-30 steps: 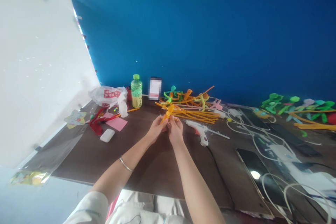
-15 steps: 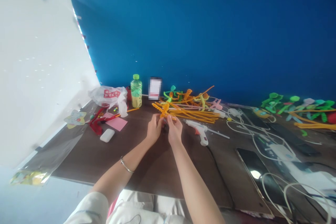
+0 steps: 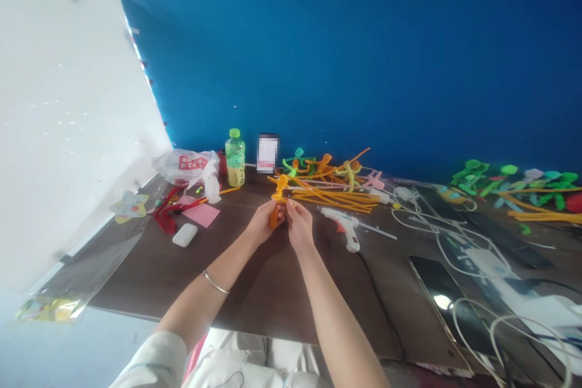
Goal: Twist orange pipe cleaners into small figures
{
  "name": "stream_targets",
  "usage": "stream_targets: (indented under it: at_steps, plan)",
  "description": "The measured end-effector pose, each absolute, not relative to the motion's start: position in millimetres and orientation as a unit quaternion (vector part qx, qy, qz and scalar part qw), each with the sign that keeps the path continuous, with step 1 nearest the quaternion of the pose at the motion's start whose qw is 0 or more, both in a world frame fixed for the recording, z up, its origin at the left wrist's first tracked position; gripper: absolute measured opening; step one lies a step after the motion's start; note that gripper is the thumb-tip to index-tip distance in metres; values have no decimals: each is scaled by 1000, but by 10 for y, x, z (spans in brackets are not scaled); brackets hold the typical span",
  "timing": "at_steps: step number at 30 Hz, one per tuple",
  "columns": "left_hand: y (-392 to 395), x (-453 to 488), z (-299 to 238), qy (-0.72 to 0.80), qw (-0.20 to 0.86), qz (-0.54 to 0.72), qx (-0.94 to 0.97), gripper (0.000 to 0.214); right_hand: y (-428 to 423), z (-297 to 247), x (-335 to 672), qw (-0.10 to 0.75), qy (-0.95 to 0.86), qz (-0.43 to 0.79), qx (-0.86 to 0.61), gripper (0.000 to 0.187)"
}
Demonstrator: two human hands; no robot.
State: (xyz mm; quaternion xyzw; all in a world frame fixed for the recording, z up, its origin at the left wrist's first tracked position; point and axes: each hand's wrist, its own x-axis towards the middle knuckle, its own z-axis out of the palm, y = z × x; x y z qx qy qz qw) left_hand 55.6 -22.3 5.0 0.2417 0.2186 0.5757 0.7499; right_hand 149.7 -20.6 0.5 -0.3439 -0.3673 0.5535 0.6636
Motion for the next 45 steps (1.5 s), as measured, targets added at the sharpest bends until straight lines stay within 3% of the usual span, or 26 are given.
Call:
stream_targets:
  at_steps: [7,14,18,25,28,35,39,45]
  plan:
    - [-280,533,146,163,848,466,192,23,-214,51,1527,658,-354,561,-357,31]
    - [-291,560,114,204,821,459,271,29,-256,79,1493,642,-337,585,-364,33]
    - [-298,644,70,259,741,503,363,34,-234,48,1500,672,-321,554,-372,33]
    - [-313,684,16,421,474,591,499,33,-210,19,1485,703,-325,495,-394,31]
    - [-306,646,28,447,429,602,504,33,-203,13,1474,704,-332,495,-386,31]
    - [-296,673,58,323,607,614,388,37,-242,70,1471,671,-336,568,-337,26]
    - [-299,644,102,263,713,555,339,38,-259,87,1505,640,-351,599,-330,27]
    - [-283,542,131,243,771,473,351,42,-285,117,1518,603,-369,627,-326,31]
